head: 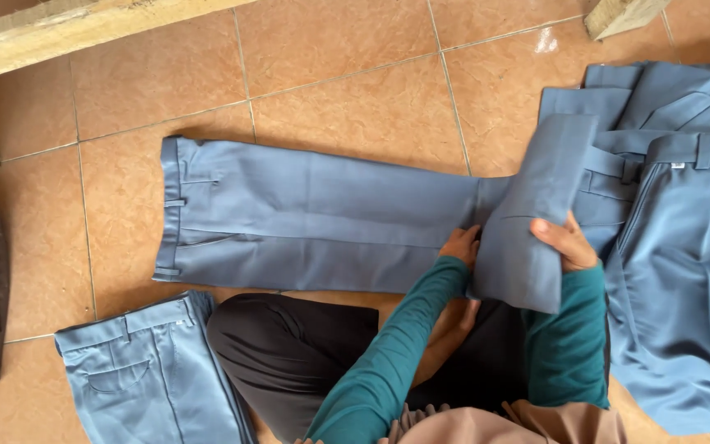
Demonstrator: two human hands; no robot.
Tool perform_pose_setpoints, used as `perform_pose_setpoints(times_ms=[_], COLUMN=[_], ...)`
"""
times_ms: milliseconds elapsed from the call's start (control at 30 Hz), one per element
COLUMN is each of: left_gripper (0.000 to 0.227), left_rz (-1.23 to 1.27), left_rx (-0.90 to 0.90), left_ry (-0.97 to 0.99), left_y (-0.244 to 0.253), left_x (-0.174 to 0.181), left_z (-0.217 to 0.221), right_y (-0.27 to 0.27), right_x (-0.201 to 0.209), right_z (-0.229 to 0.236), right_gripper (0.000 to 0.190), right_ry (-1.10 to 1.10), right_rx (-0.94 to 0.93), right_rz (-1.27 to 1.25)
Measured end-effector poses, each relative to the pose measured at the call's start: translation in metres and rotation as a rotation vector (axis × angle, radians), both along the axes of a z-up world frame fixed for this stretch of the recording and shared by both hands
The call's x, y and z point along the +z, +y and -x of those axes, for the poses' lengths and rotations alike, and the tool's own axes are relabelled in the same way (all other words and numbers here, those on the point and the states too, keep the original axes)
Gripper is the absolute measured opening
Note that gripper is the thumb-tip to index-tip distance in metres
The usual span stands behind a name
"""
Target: Folding blue trousers into a rectangular shape and stacking them on the floor.
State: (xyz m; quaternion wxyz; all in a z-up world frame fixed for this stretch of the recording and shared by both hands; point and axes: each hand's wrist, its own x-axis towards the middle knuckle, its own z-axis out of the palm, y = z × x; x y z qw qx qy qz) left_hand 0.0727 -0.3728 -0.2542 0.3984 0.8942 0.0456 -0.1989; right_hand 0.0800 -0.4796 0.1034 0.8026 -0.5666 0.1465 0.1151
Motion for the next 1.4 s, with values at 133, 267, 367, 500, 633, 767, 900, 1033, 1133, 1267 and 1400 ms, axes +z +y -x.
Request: perform_pose_setpoints(times_ms=[133, 267, 367, 500, 633, 767, 900, 1033, 1133, 1267, 1400], left_gripper=[0.046, 0.057, 0.069, 0.098, 0.090, 0.071, 0.068, 0.065, 0.065, 0.060, 0.058], left_rz=[0.305, 1.038, 1.119, 0.658, 0.060, -0.179, -0.658, -0.584, -0.621, -0.778, -0.822], left_rx=[0.050, 0.664, 0.818, 1.115, 0.729, 0.640, 0.461, 0.174, 0.026, 0.115, 0.174], left_ry=[0.091, 0.421, 0.382, 0.378, 0.258, 0.037, -0.497, -0.625, -0.327, -0.613, -0.669], left_y=[0.072, 0.209, 0.327, 0.394, 0.390, 0.350, 0.293, 0.243, 0.238, 0.260, 0.272], left_x=[0.058, 0.097, 0.082, 0.069, 0.061, 0.135, 0.175, 0.145, 0.138, 0.134, 0.138], left_z=[-0.012, -0.004, 0.021, 0.041, 0.041, 0.040, 0.028, 0.018, 0.015, 0.020, 0.022], right_y=[0.048, 0.154, 0.212, 0.226, 0.198, 0.169, 0.172, 0.219, 0.215, 0.158, 0.105], right_x=[-0.045, -0.075, -0.037, -0.061, -0.107, -0.154, -0.171, -0.215, -0.217, -0.190, -0.201], right_z=[-0.021, -0.019, 0.001, 0.019, 0.018, 0.012, 0.002, 0.000, 0.010, -0.003, -0.033], right_gripper=[0.075, 0.101, 0.099, 0.076, 0.064, 0.046, 0.045, 0.060, 0.064, 0.065, 0.071], right_ry=[-0.049, -0.116, 0.005, 0.166, 0.241, 0.203, -0.754, -0.996, -0.535, -0.431, 0.030], right_rx=[0.038, 0.125, 0.268, 0.424, 0.346, 0.198, 0.030, 0.030, 0.566, 0.527, 0.433], right_rz=[-0.096, -0.100, -0.239, -0.140, -0.009, 0.205, 1.076, 1.235, 1.304, 1.632, 1.635])
